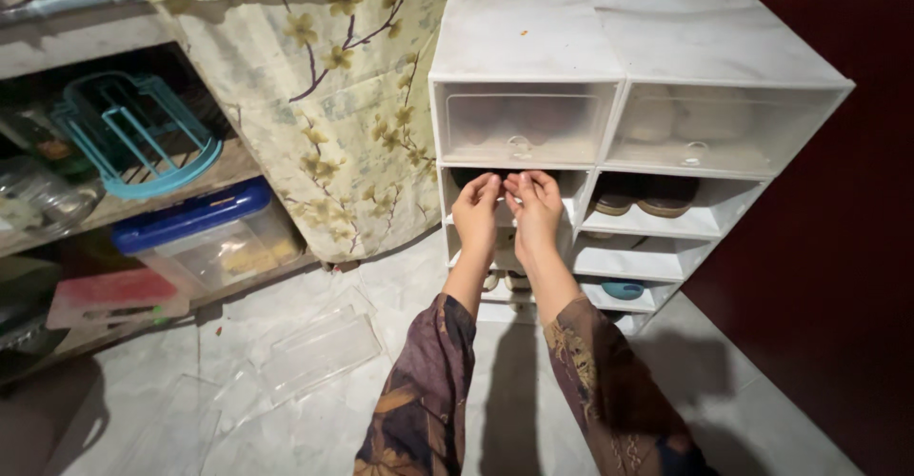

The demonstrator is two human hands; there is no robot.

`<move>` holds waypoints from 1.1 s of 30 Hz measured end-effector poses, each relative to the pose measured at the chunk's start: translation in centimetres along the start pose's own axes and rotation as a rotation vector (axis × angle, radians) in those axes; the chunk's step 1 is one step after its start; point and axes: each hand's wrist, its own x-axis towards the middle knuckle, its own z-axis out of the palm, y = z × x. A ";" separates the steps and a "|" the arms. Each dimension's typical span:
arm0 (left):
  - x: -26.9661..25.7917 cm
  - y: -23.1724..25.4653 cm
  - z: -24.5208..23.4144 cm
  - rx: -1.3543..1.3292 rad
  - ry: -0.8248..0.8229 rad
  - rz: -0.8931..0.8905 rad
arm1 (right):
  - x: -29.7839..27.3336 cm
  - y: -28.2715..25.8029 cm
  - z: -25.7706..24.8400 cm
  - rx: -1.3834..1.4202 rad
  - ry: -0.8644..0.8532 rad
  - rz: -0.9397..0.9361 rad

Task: The person assembles a modular shoe cabinet by inserting clear plastic drawer fronts into the white frame. They pick up each drawer front from the floor, align it with the frame, and push it into place, repeating this for multiple compartments.

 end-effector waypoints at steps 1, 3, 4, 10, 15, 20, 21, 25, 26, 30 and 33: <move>-0.7 -0.2 -1.0 0.043 0.021 -0.029 | -0.7 0.0 -0.3 -0.021 -0.003 0.030; -1.8 -0.4 -3.3 0.079 0.036 -0.024 | -2.0 0.1 -1.0 -0.062 -0.010 0.091; -2.4 -0.3 -4.6 0.099 0.045 -0.021 | -2.5 0.1 -1.3 -0.091 -0.025 0.118; -6.8 4.6 -15.5 0.495 0.104 0.004 | -6.8 1.6 -1.4 -0.295 -0.148 0.314; -9.8 12.9 -24.5 0.792 0.217 -0.005 | -12.1 5.2 2.1 -0.393 -0.337 0.472; -11.6 20.0 -33.5 0.813 0.359 -0.101 | -18.3 10.2 7.0 -0.473 -0.472 0.611; -12.0 20.5 -35.6 0.823 0.374 -0.079 | -19.5 11.5 7.7 -0.500 -0.496 0.637; -13.5 20.8 -45.5 0.808 0.430 -0.003 | -24.0 17.6 10.9 -0.547 -0.571 0.718; -14.1 20.4 -48.2 0.807 0.480 -0.039 | -25.2 19.4 11.4 -0.551 -0.582 0.743; -17.1 16.9 -59.1 0.775 0.666 -0.133 | -29.1 27.1 12.8 -0.613 -0.630 0.835; -20.5 13.0 -66.4 0.859 0.829 -0.218 | -32.1 33.6 12.3 -0.743 -0.680 0.873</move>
